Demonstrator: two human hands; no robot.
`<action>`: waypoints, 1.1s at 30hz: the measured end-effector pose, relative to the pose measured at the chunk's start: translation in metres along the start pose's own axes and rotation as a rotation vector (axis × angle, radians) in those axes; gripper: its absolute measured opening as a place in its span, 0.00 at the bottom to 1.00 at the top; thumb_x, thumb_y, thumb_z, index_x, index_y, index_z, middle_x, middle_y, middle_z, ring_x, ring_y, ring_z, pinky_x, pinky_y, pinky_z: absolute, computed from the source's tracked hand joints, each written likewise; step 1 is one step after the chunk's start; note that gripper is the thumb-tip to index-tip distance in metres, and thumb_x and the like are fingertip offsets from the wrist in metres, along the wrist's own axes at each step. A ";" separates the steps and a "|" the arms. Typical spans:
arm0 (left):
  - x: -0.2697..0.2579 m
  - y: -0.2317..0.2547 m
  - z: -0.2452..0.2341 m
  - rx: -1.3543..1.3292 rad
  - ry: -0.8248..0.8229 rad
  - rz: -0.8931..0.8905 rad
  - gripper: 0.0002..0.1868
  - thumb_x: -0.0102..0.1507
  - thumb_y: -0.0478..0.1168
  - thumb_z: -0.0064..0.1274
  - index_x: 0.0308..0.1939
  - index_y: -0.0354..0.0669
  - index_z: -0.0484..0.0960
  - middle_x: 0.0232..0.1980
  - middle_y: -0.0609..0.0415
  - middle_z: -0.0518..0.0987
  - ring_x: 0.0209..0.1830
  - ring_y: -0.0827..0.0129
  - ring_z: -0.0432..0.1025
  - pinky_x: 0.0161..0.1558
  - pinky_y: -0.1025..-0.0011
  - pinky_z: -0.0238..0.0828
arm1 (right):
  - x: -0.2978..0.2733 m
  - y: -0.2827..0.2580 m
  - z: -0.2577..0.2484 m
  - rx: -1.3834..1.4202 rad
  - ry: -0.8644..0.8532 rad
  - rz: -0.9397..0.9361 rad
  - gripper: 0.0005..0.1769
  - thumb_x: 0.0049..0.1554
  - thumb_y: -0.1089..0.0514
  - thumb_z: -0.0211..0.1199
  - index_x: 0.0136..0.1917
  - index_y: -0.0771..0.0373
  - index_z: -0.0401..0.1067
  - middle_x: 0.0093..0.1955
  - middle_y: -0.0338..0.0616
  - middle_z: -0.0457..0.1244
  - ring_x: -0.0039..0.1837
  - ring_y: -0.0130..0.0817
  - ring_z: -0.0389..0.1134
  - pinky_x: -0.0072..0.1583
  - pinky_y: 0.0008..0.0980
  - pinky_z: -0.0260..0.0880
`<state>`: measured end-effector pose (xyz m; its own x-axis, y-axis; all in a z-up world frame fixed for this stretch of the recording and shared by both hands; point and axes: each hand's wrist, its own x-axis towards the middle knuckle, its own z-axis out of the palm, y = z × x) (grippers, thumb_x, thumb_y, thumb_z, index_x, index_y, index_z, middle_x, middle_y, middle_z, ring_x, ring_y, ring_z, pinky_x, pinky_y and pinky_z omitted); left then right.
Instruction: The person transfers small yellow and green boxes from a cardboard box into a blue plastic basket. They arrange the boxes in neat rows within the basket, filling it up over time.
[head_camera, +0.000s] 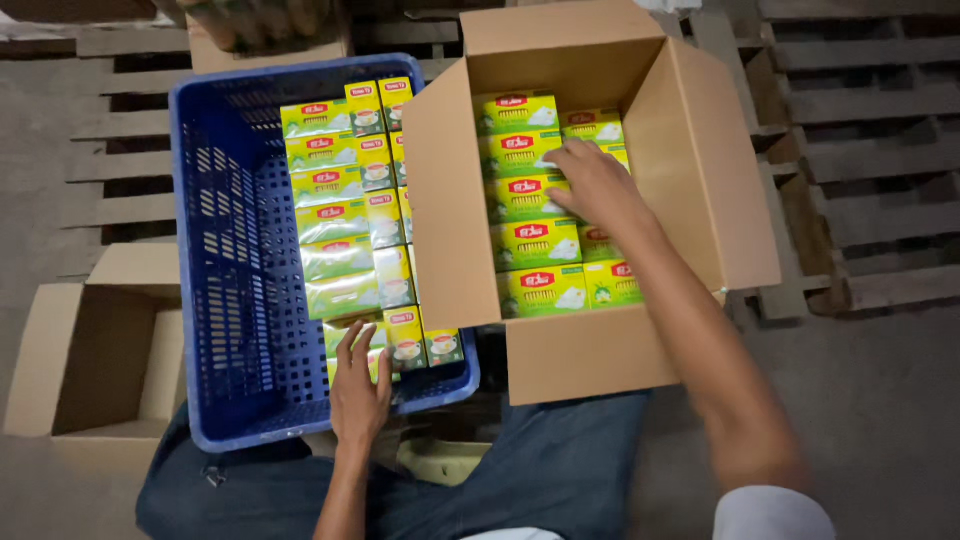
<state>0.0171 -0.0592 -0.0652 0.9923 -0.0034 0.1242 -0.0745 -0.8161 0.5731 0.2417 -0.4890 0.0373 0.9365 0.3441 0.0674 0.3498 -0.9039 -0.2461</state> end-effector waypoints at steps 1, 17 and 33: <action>-0.001 0.001 0.000 0.002 0.000 0.001 0.21 0.78 0.46 0.46 0.75 0.54 0.72 0.78 0.53 0.67 0.58 0.48 0.82 0.47 0.49 0.88 | 0.011 0.006 0.004 0.001 0.001 0.000 0.27 0.62 0.55 0.73 0.73 0.63 0.76 0.62 0.55 0.67 0.70 0.60 0.68 0.63 0.61 0.72; 0.006 -0.007 0.009 -0.077 -0.149 -0.215 0.26 0.74 0.53 0.47 0.74 0.53 0.76 0.82 0.55 0.68 0.69 0.56 0.77 0.47 0.51 0.81 | 0.095 0.027 0.007 -0.416 -0.315 -0.064 0.43 0.45 0.36 0.83 0.68 0.55 0.75 0.65 0.45 0.65 0.67 0.50 0.68 0.57 0.59 0.73; 0.006 -0.014 0.013 -0.068 -0.173 -0.283 0.24 0.72 0.52 0.51 0.73 0.61 0.78 0.83 0.63 0.69 0.68 0.66 0.79 0.50 0.53 0.81 | 0.063 0.070 -0.006 -0.245 -0.365 0.027 0.50 0.33 0.41 0.83 0.61 0.64 0.63 0.58 0.54 0.63 0.58 0.55 0.68 0.58 0.54 0.73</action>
<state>0.0253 -0.0557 -0.0829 0.9761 0.1151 -0.1841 0.2061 -0.7581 0.6187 0.3256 -0.5318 0.0305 0.8909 0.3470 -0.2930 0.3621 -0.9321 -0.0030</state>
